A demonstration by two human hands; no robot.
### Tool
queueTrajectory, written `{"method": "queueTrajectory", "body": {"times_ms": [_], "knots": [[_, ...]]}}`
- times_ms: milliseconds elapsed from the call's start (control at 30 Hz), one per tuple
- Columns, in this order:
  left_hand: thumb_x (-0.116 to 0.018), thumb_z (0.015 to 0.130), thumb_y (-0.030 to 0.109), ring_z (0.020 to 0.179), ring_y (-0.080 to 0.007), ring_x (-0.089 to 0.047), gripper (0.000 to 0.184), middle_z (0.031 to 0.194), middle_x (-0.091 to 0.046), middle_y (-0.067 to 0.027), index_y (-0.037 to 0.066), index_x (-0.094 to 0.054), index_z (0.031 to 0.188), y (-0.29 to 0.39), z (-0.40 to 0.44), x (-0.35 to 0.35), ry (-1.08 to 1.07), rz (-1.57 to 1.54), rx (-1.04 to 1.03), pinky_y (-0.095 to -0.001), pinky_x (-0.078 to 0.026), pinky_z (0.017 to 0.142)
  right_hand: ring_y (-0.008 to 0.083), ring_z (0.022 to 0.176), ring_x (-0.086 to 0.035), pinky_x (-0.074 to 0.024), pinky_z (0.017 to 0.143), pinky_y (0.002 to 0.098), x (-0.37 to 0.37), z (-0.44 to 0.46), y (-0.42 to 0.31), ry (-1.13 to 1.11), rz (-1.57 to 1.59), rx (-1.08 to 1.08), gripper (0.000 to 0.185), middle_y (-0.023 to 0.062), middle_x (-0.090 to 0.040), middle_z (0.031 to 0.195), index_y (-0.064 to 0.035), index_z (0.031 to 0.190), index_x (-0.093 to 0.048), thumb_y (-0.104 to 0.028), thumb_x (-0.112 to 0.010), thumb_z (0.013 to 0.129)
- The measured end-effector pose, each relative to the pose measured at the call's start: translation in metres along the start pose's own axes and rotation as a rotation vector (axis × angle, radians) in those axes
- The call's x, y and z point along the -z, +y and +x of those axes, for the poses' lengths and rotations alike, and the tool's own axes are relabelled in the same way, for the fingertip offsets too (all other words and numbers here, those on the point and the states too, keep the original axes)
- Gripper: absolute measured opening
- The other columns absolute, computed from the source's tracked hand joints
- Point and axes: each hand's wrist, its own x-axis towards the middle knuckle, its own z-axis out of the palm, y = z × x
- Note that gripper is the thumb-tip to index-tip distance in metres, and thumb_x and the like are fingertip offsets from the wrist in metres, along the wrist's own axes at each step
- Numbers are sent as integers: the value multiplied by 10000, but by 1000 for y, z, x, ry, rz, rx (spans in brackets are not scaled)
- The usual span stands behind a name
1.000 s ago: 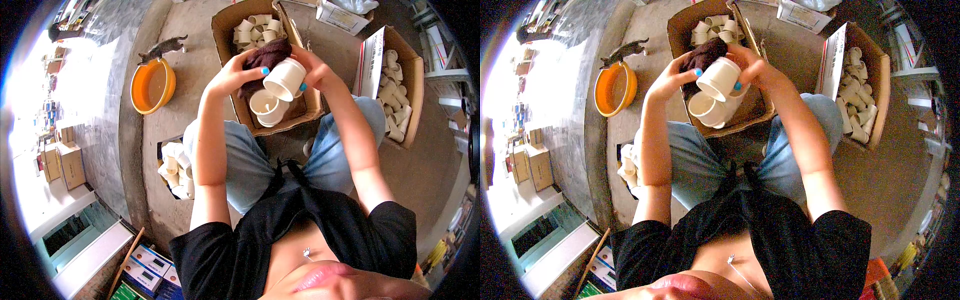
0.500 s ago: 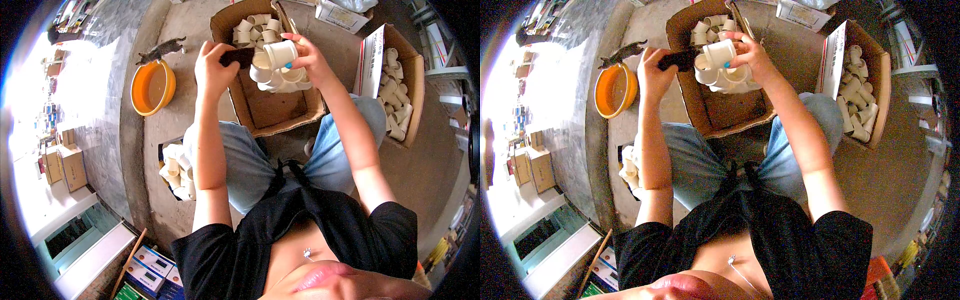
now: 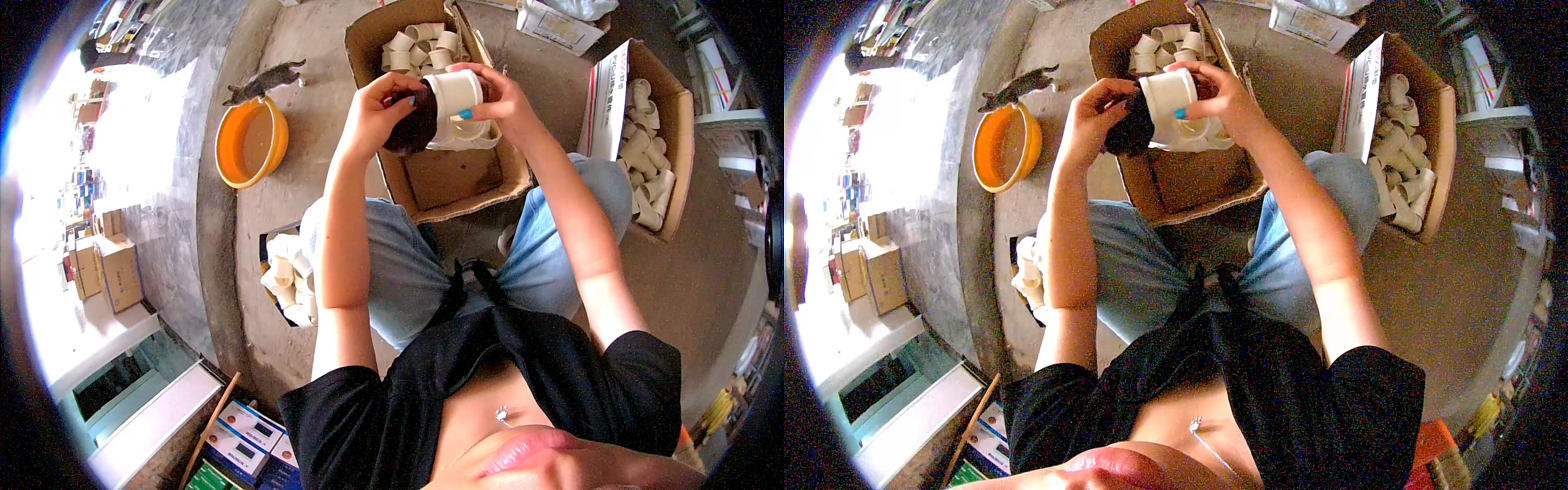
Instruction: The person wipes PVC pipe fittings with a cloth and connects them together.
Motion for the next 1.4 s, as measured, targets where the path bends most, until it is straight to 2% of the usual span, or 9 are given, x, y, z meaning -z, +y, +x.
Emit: {"method": "queueTrajectory", "body": {"times_ms": [233, 533, 667, 733, 800, 1000, 1233, 1333, 1400], "knots": [[-669, 675, -15, 880, -146, -532, 331, 925, -536, -46, 47, -465, 928, -29, 7, -6, 181, 86, -44, -281, -429, 798, 147, 1023, -513, -373, 928, 290, -9, -3, -7, -59, -398, 191, 604, 21, -553, 1086, -77, 1152, -514, 19, -678, 578], [-679, 679, 262, 712, -195, -601, 342, 731, -613, -135, -25, -565, 825, -23, 11, -4, 291, 440, 87, -299, -464, 670, 143, 925, -550, -426, 844, 272, -18, -4, -4, 97, -421, 187, 538, 61, -592, 1008, -51, 1136, -528, -92, -721, 636], [-700, 677, 251, 926, -230, -549, 528, 991, -559, -176, -9, -464, 1072, -28, 9, 11, 95, 106, 148, -325, -431, 812, 152, 879, -569, -449, 798, 272, -17, -3, -3, 205, -446, 147, 525, 83, -610, 958, -42, 1121, -536, -178, -725, 650], [-730, 645, 108, 1094, -234, -444, 716, 1188, -418, -159, 59, -322, 1231, -24, 3, 16, -121, 317, -102, -333, -375, 923, 166, 813, -588, -457, 766, 273, -10, 0, 2, 276, -361, 43, 540, 98, -624, 923, -23, 1094, -541, -229, -743, 637], [-755, 603, 134, 1031, -245, -503, 749, 1110, -495, -160, 48, -345, 1224, -19, 0, 4, -30, 435, -224, -324, -400, 896, 161, 775, -595, -467, 726, 266, -4, 4, 14, 306, -133, 26, 539, 104, -628, 883, -4, 1074, -555, -265, -735, 638], [-777, 514, 166, 812, -302, -574, 489, 860, -564, -145, -28, -576, 916, -9, 8, -4, 152, 653, -48, -349, -469, 733, 152, 781, -597, -473, 704, 258, -9, 6, 13, 261, 23, -78, 481, 102, -625, 887, 11, 1061, -560, -197, -714, 655], [-580, 509, 67, 1018, -242, -534, 486, 1065, -575, -159, -86, -574, 970, -9, 14, -10, 144, -393, -247, -330, -410, 902, 175, 817, -606, -484, 725, 267, -14, 4, 2, 231, 193, -92, 469, 117, -606, 965, 36, 1089, -527, -134, -689, 683], [-511, 534, 126, 1061, -282, -514, 518, 1117, -547, -208, -113, -550, 992, -16, 14, -5, -6, -764, -190, -359, -364, 957, 179, 828, -606, -485, 741, 270, -10, 4, 3, 226, 221, -119, 501, 123, -605, 965, 41, 1113, -505, -123, -693, 678], [-483, 629, 259, 1022, -326, -528, 553, 1067, -562, -208, -88, -506, 1060, -16, 13, -10, 150, -1036, -132, -393, -376, 941, 180, 809, -612, -492, 725, 271, -4, 4, 2, 222, 203, -139, 506, 126, -606, 954, 43, 1121, -495, -125, -689, 685]]}}
